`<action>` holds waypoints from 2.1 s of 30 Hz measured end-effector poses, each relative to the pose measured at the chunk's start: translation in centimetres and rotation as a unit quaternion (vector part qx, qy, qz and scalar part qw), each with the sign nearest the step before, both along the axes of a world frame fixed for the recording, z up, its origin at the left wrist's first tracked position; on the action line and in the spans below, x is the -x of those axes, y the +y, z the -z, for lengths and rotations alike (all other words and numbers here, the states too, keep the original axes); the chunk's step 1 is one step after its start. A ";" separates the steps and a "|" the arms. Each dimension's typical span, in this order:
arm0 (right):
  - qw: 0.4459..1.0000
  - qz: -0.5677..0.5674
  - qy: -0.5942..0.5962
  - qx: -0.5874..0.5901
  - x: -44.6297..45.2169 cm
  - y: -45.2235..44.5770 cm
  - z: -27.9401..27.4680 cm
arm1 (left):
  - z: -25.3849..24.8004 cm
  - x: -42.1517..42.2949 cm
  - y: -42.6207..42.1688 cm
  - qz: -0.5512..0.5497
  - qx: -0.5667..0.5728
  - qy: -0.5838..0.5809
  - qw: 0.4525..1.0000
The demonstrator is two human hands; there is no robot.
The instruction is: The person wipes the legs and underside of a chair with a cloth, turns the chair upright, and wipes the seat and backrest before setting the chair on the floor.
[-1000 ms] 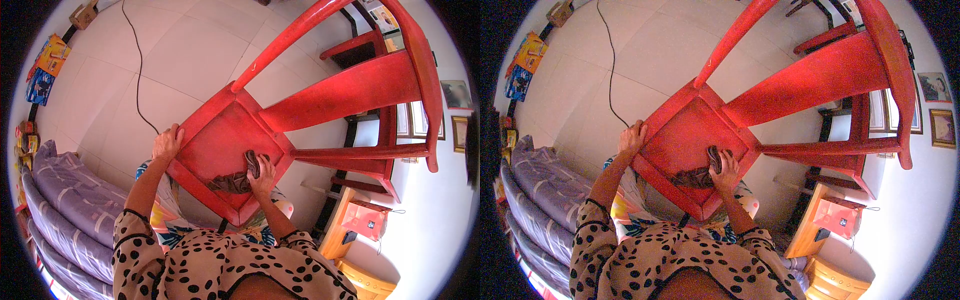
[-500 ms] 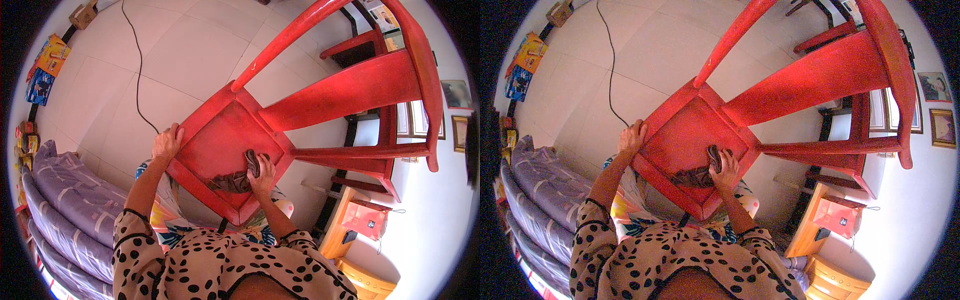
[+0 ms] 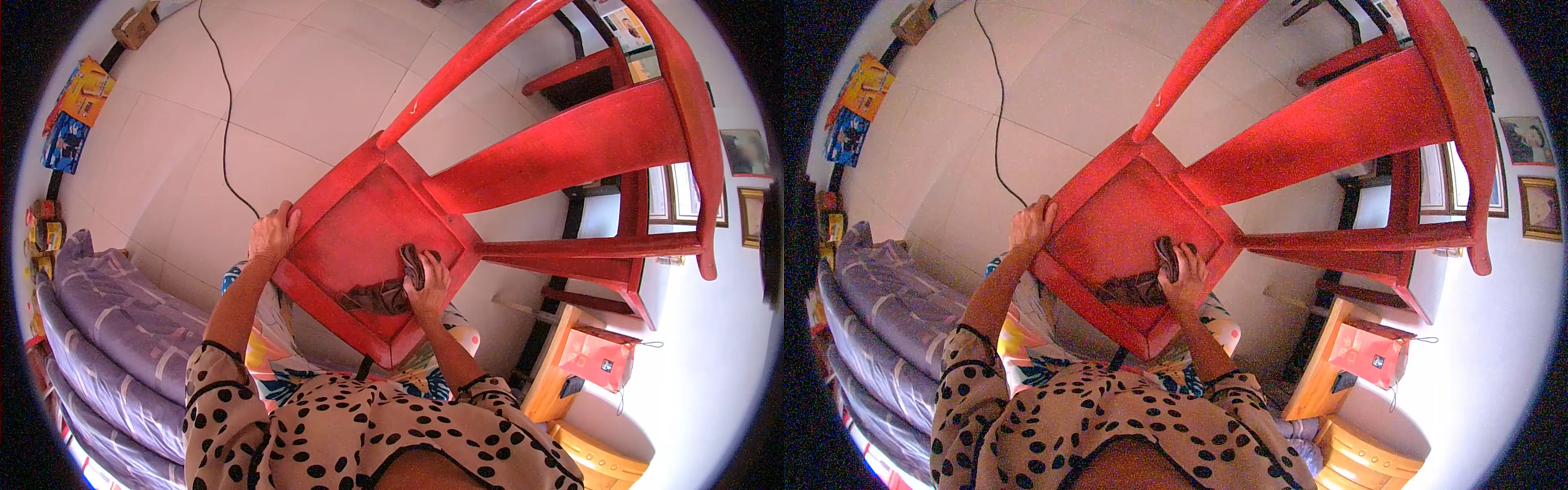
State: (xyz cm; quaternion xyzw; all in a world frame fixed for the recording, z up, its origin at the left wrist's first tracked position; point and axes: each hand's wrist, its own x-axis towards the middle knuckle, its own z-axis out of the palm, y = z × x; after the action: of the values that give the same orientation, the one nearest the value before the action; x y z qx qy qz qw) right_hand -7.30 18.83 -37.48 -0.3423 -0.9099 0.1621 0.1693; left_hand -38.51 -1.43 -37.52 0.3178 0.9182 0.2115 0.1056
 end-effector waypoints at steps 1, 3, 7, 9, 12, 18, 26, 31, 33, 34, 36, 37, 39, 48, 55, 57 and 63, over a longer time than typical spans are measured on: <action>1.000 0.000 0.001 -0.002 0.0 0.0 0.1 | -0.1 0.0 0.0 0.001 0.001 0.001 1.000; 1.000 0.003 -0.010 0.003 -0.2 0.1 0.2 | -0.4 -0.1 0.0 0.002 0.003 0.003 1.000; 1.000 0.004 -0.010 0.007 -0.3 0.2 0.4 | -0.2 -0.1 0.0 0.004 0.001 0.007 1.000; 1.000 0.002 -0.009 0.012 -0.3 0.2 0.3 | -0.1 -0.1 0.0 0.004 -0.002 0.010 1.000; 1.000 0.001 -0.011 0.004 0.0 0.0 -0.2 | 0.0 0.0 0.0 0.004 0.000 0.008 1.000; 1.000 0.002 -0.018 0.013 -0.3 0.1 0.3 | 0.1 0.0 -0.1 0.008 -0.005 0.010 1.000; 1.000 0.004 -0.024 0.015 -0.4 0.3 0.7 | -0.1 0.0 0.0 0.000 0.010 0.001 1.000; 1.000 0.005 -0.022 0.016 -0.5 0.1 0.6 | 0.2 0.0 0.0 -0.001 0.009 0.006 1.000; 1.000 0.006 -0.015 0.009 -0.3 0.0 0.3 | 0.2 0.0 0.1 -0.004 0.012 0.005 1.000; 1.000 0.006 -0.012 0.005 -0.2 0.0 0.2 | 0.3 0.0 0.1 -0.003 0.011 0.005 1.000; 1.000 0.004 -0.009 0.001 -0.1 0.0 0.2 | 0.3 0.0 0.0 -0.002 0.011 0.005 1.000; 1.000 0.003 -0.007 -0.001 -0.1 0.0 0.2 | 0.2 0.0 0.0 -0.003 0.013 0.004 1.000; 1.000 0.003 -0.005 0.002 -0.1 0.0 0.1 | 0.0 0.0 0.0 -0.002 0.016 0.002 1.000; 1.000 0.004 -0.003 -0.002 0.1 -0.1 -0.2 | 0.0 0.0 0.0 -0.001 0.015 0.002 1.000; 1.000 0.004 -0.003 -0.010 0.1 -0.1 -0.2 | -0.1 -0.1 0.1 0.001 0.016 0.003 1.000; 1.000 0.003 -0.004 -0.008 0.1 -0.1 -0.3 | 0.2 0.0 0.0 0.002 0.015 0.005 1.000; 1.000 -0.001 -0.001 -0.011 0.0 0.1 0.1 | 0.1 0.0 0.1 0.000 0.022 0.004 1.000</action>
State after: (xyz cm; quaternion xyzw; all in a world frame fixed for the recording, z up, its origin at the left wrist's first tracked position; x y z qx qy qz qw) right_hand -7.27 18.89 -37.58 -0.3401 -0.9120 0.1522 0.1717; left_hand -38.50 -1.37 -37.58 0.3166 0.9230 0.1897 0.1088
